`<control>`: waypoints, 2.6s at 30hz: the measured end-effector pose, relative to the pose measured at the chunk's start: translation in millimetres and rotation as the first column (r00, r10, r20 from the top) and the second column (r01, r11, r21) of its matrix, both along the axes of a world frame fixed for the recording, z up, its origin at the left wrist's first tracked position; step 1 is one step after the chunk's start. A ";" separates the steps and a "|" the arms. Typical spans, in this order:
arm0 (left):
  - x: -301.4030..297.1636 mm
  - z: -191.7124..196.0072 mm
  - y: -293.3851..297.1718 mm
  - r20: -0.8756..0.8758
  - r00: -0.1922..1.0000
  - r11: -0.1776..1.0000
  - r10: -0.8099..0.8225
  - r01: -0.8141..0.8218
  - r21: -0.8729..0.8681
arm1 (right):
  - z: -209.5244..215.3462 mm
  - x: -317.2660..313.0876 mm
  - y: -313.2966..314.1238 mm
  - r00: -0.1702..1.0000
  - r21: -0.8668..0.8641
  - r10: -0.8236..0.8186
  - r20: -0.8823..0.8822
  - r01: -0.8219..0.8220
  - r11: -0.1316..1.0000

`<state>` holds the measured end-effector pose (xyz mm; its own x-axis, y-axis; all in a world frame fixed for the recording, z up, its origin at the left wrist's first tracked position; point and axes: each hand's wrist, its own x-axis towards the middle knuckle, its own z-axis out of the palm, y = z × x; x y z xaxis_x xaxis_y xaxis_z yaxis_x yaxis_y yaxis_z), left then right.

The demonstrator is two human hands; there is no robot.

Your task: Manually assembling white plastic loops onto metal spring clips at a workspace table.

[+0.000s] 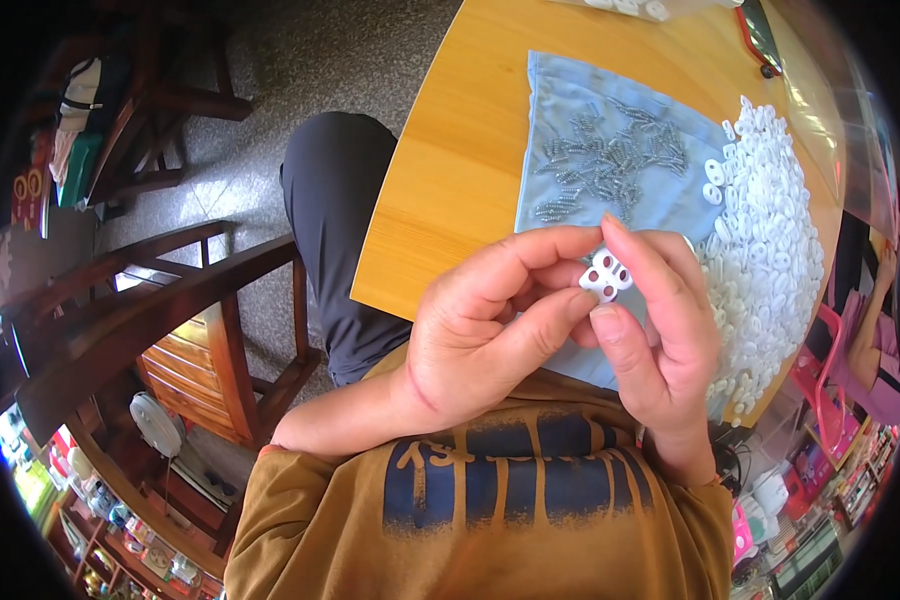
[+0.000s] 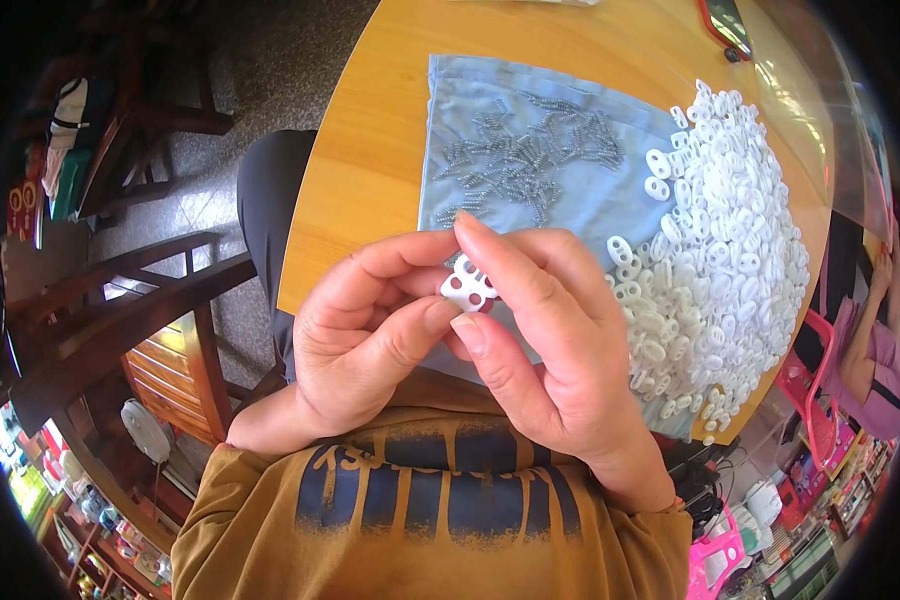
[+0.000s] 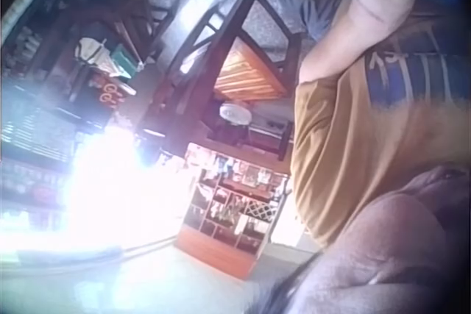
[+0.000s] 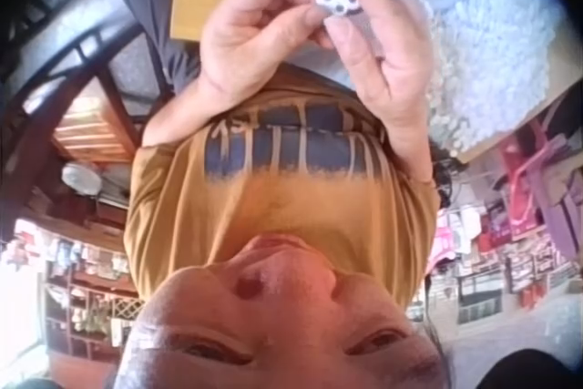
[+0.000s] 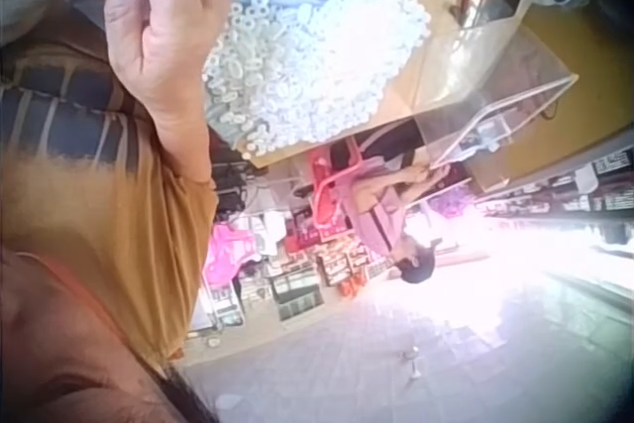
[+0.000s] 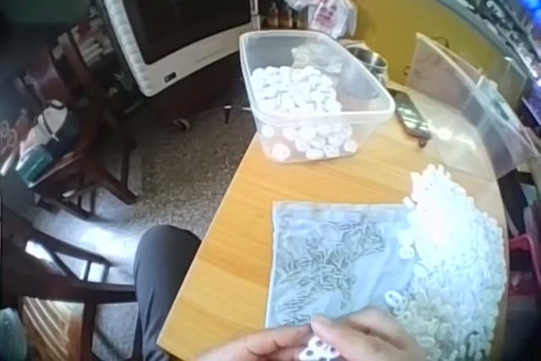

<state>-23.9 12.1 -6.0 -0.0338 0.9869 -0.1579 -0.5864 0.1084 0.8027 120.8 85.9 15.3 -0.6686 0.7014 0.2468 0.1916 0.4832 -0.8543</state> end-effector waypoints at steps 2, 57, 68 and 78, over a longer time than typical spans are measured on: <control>0.0 0.5 -0.1 0.027 1.000 1.000 0.008 -0.008 -0.009 | -2.3 1.2 -0.4 1.000 -0.028 0.009 -0.004 -0.009 1.000; 10.4 -9.4 -21.9 -0.117 0.989 0.967 0.089 -0.058 0.246 | -9.3 -3.1 -9.9 0.972 0.230 0.096 -0.214 -0.045 0.972; 6.1 -2.6 -23.5 -0.047 0.991 0.964 0.128 -0.113 0.243 | -8.3 -12.2 -11.2 0.969 0.276 0.084 -0.232 -0.018 0.961; 5.9 12.4 -9.4 0.172 0.982 0.996 0.076 -0.068 -0.051 | 3.2 2.5 -10.3 1.000 0.266 0.021 0.010 -0.023 0.964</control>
